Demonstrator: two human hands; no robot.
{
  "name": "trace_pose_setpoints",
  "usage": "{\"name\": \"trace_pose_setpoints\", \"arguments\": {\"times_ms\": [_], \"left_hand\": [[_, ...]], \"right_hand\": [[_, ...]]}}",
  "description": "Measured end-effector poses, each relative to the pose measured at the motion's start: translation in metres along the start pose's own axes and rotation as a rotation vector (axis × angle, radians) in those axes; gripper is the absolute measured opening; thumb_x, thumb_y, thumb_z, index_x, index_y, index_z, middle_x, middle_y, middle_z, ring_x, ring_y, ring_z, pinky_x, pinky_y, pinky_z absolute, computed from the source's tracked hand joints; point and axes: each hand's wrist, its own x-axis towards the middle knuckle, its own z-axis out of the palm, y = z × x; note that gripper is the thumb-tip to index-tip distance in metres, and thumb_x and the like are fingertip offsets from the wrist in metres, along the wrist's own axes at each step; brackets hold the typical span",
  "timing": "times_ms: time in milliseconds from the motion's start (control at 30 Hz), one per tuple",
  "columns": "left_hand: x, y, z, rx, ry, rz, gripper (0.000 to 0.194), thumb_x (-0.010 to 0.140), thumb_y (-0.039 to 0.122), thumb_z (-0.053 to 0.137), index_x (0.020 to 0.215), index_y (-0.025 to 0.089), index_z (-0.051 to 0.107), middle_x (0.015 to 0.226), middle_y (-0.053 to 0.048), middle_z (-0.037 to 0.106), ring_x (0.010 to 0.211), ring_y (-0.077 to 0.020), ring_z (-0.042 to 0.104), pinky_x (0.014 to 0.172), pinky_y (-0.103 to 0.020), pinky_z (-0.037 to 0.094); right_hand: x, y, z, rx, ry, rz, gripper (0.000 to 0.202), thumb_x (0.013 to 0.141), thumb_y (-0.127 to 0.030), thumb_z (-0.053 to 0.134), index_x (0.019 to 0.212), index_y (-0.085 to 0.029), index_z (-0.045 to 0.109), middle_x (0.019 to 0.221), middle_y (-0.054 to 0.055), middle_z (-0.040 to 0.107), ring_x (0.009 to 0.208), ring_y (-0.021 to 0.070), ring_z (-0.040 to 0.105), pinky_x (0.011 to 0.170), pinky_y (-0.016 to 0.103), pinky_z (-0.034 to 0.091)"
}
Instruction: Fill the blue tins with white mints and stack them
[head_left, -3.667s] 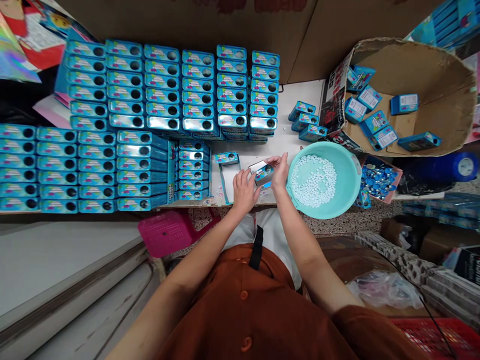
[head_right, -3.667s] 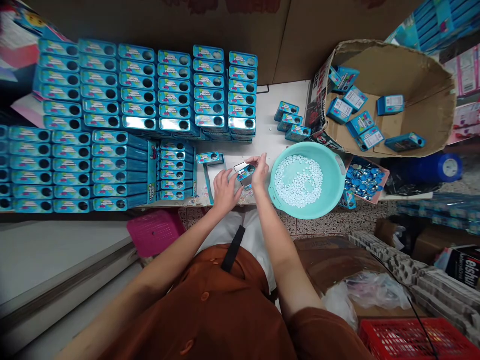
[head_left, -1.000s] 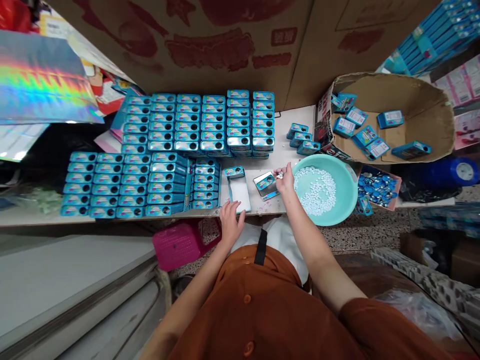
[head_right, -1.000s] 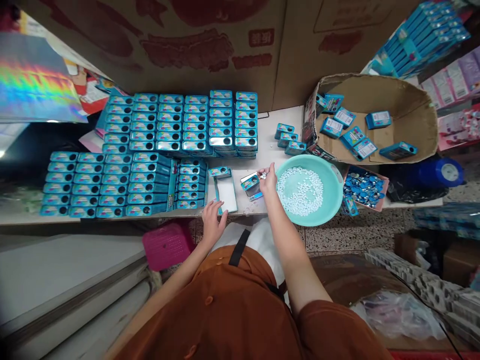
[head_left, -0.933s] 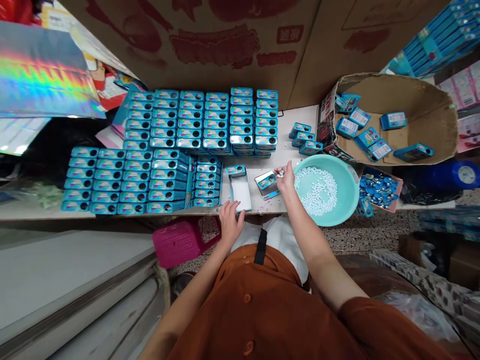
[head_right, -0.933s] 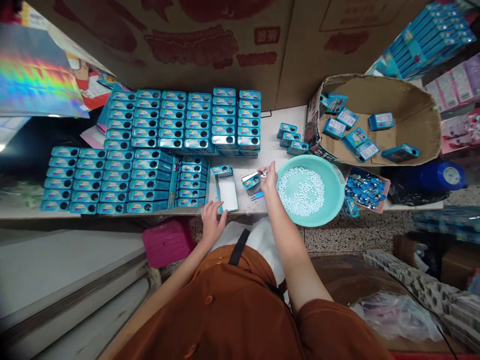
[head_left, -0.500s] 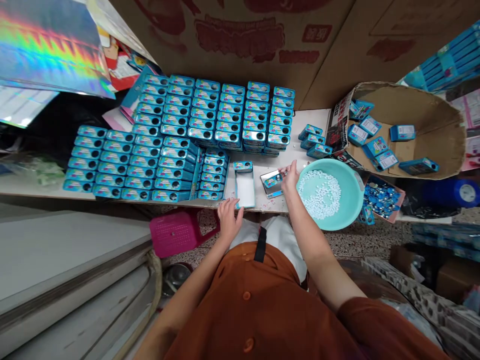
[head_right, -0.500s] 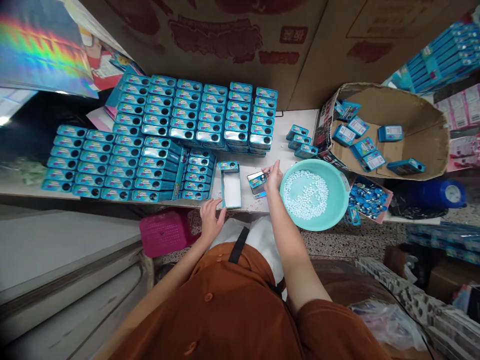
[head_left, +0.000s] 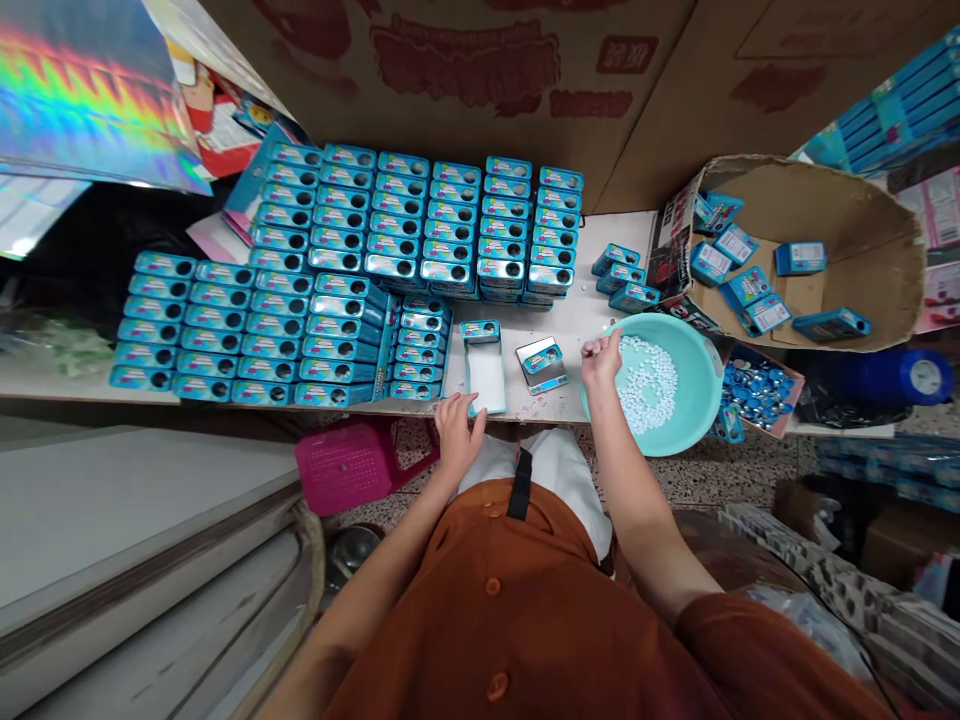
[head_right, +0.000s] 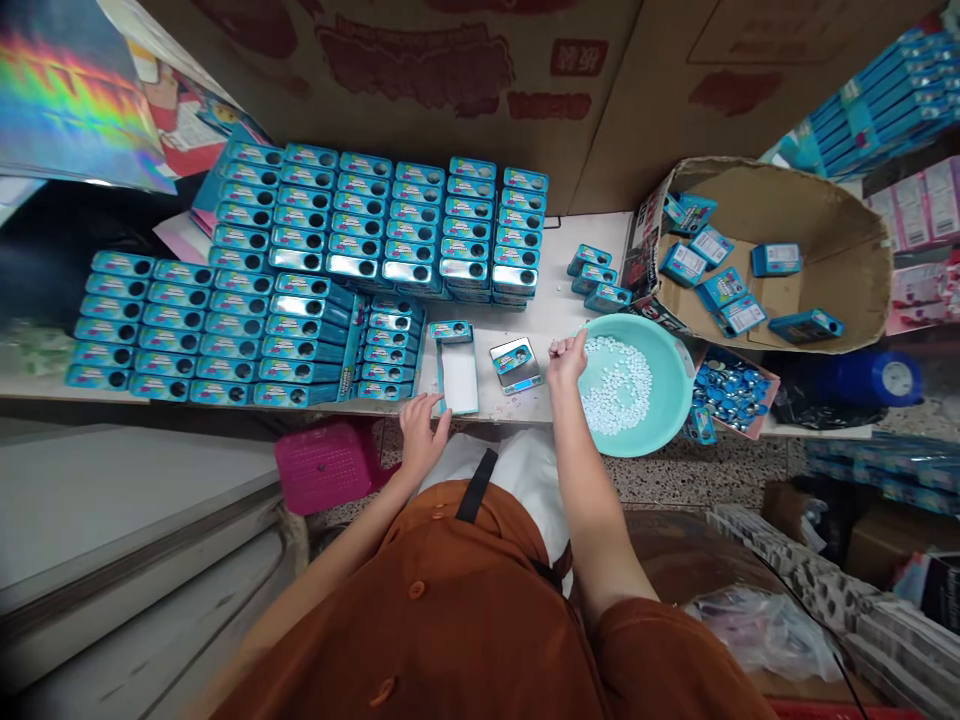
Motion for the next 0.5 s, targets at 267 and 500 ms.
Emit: {"name": "trace_pose_setpoints", "arguments": {"times_ms": [267,500], "left_hand": [[0.007,0.005,0.009,0.004,-0.051,0.037,0.032,0.092,0.036,0.044,0.117,0.020,0.054,0.115,-0.011,0.061,0.123,-0.0274,0.046,0.107,-0.046,0.029],[0.022,0.018,0.017,0.008,-0.087,0.130,0.036,0.092,0.038,0.044,0.121,0.018,0.051,0.118,-0.012,0.059,0.124,-0.0279,0.045,0.106,-0.046,0.032]], "right_hand": [[-0.006,-0.014,-0.034,-0.034,0.068,-0.013,0.059,0.083,-0.073,0.036,0.056,-0.023,0.019,0.046,-0.008,0.024,0.039,0.0073,0.034,0.038,0.022,0.036],[-0.011,-0.017,-0.042,0.038,0.064,0.132,0.051,0.086,-0.064,0.046,0.061,-0.021,0.032,0.051,-0.009,0.035,0.038,0.0032,0.031,0.035,0.018,0.026]]}}
